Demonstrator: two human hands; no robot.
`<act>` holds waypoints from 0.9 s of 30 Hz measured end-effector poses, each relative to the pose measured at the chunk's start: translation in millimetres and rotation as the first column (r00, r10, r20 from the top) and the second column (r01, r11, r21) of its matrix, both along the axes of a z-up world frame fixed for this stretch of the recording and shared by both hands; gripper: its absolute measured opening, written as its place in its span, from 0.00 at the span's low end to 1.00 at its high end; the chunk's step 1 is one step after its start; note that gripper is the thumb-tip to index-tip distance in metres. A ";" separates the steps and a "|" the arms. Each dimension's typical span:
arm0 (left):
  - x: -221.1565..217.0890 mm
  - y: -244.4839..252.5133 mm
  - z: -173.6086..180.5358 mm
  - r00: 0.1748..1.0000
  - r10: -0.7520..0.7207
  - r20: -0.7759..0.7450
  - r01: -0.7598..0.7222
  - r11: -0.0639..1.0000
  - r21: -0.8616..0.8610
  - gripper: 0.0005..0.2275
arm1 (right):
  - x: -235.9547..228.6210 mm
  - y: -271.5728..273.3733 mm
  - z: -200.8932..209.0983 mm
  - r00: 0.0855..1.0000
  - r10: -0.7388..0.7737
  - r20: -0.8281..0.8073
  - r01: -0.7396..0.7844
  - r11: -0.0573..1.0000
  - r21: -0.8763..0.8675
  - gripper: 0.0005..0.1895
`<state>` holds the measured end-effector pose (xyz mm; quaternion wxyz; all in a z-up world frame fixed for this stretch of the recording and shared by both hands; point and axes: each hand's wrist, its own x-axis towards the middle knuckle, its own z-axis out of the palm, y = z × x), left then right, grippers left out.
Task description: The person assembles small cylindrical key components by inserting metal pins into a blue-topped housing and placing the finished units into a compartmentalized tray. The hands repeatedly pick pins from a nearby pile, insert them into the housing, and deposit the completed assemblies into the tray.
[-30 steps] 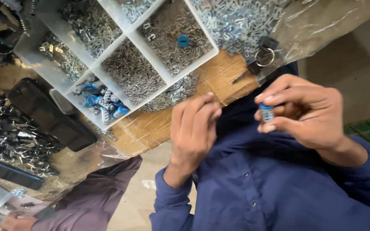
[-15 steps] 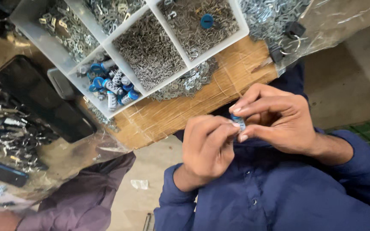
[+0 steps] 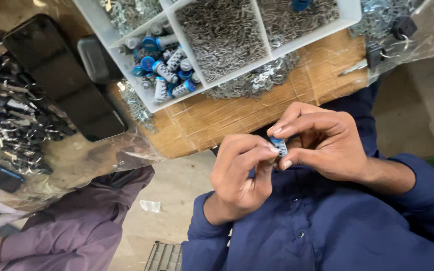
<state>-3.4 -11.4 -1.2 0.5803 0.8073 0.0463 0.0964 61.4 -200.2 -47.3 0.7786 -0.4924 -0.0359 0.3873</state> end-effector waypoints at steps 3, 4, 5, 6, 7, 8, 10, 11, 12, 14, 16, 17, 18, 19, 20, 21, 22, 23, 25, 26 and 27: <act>13.4 0.0 3.3 0.993 -0.082 0.086 0.067 0.984 0.164 0.12 | -2.0 -5.6 -0.9 0.999 -0.042 0.009 0.042 0.999 -0.017 0.20; 18.8 0.6 5.4 0.988 -0.137 0.066 0.121 0.972 0.199 0.13 | -2.8 -7.6 -1.9 0.998 -0.058 0.002 0.058 0.998 -0.001 0.20; 22.0 1.5 8.8 0.982 -0.184 0.042 0.169 0.957 0.238 0.14 | -3.2 -9.2 -2.9 0.998 -0.067 -0.008 0.067 0.998 0.021 0.19; 24.4 2.2 11.5 0.973 -0.230 0.017 0.216 0.937 0.275 0.15 | -3.7 -10.7 -3.4 0.998 -0.067 -0.017 0.067 0.998 0.010 0.19; 25.5 2.7 13.3 0.968 -0.249 0.000 0.240 0.932 0.272 0.16 | -3.4 -11.5 -4.8 0.998 -0.060 -0.027 0.060 0.998 0.005 0.18; 25.1 3.2 14.6 0.963 -0.269 -0.017 0.263 0.927 0.267 0.17 | -3.2 -11.6 -5.9 0.998 -0.053 -0.037 0.053 0.999 0.000 0.17; 20.6 3.3 15.1 0.972 -0.232 -0.037 0.234 0.948 0.217 0.18 | -1.8 -11.0 -7.7 0.998 -0.036 -0.057 0.039 0.998 0.048 0.18; 18.3 1.9 13.4 0.983 -0.181 -0.035 0.185 0.968 0.169 0.17 | -0.4 -10.7 -8.3 0.997 -0.030 -0.064 0.035 0.997 0.072 0.18; 15.7 0.4 11.5 0.991 -0.130 -0.035 0.133 0.984 0.120 0.17 | 0.9 -10.5 -8.7 0.997 -0.023 -0.071 0.028 0.996 0.080 0.18; 11.1 -2.6 7.1 0.989 -0.151 -0.010 0.150 0.969 0.196 0.17 | 2.3 -11.9 -8.5 0.996 -0.018 -0.084 0.026 0.996 0.087 0.17; 8.1 -5.4 4.5 0.985 -0.171 0.007 0.164 0.955 0.246 0.16 | 3.0 -13.9 -8.2 0.998 -0.014 -0.058 0.018 0.997 0.074 0.18; 7.9 -6.6 3.8 0.984 -0.180 0.016 0.169 0.950 0.262 0.16 | 3.9 -14.9 -8.5 0.999 -0.009 -0.044 0.012 0.998 0.068 0.18; 8.8 -7.6 4.2 0.982 -0.188 0.024 0.174 0.945 0.277 0.15 | 4.8 -15.9 -8.8 0.999 -0.009 -0.051 0.013 0.997 0.082 0.18; 10.4 -8.9 5.7 0.983 -0.181 0.018 0.171 0.953 0.249 0.16 | 5.4 -17.3 -8.9 0.998 -0.010 -0.060 0.015 0.995 0.095 0.17; 12.9 -10.0 7.9 0.985 -0.175 0.011 0.168 0.961 0.220 0.16 | 6.1 -18.7 -8.9 0.998 -0.010 -0.068 0.017 0.994 0.107 0.17; 15.9 -11.3 10.5 0.986 -0.168 0.006 0.164 0.968 0.191 0.16 | 6.8 -19.9 -9.1 0.997 -0.009 -0.080 0.018 0.993 0.118 0.17; 19.0 -12.6 13.2 0.985 -0.170 -0.001 0.167 0.965 0.201 0.16 | 7.5 -21.0 -9.0 0.996 -0.007 -0.091 0.019 0.992 0.128 0.17; 21.8 -13.6 16.1 0.985 -0.172 -0.007 0.170 0.963 0.211 0.16 | 8.1 -22.1 -8.8 0.995 -0.006 -0.102 0.020 0.990 0.139 0.17; 25.0 -15.0 19.0 0.977 -0.215 -0.014 0.210 0.940 0.269 0.17 | 8.8 -23.8 -7.9 0.996 -0.013 -0.093 0.026 0.990 0.142 0.16; 24.5 -15.2 18.6 0.967 -0.255 -0.016 0.247 0.916 0.316 0.17 | 9.2 -24.4 -7.7 0.996 -0.015 -0.087 0.027 0.989 0.145 0.16; 22.6 -15.7 17.0 0.955 -0.296 -0.022 0.284 0.889 0.360 0.18 | 9.4 -25.4 -7.6 0.995 -0.015 -0.096 0.029 0.990 0.140 0.17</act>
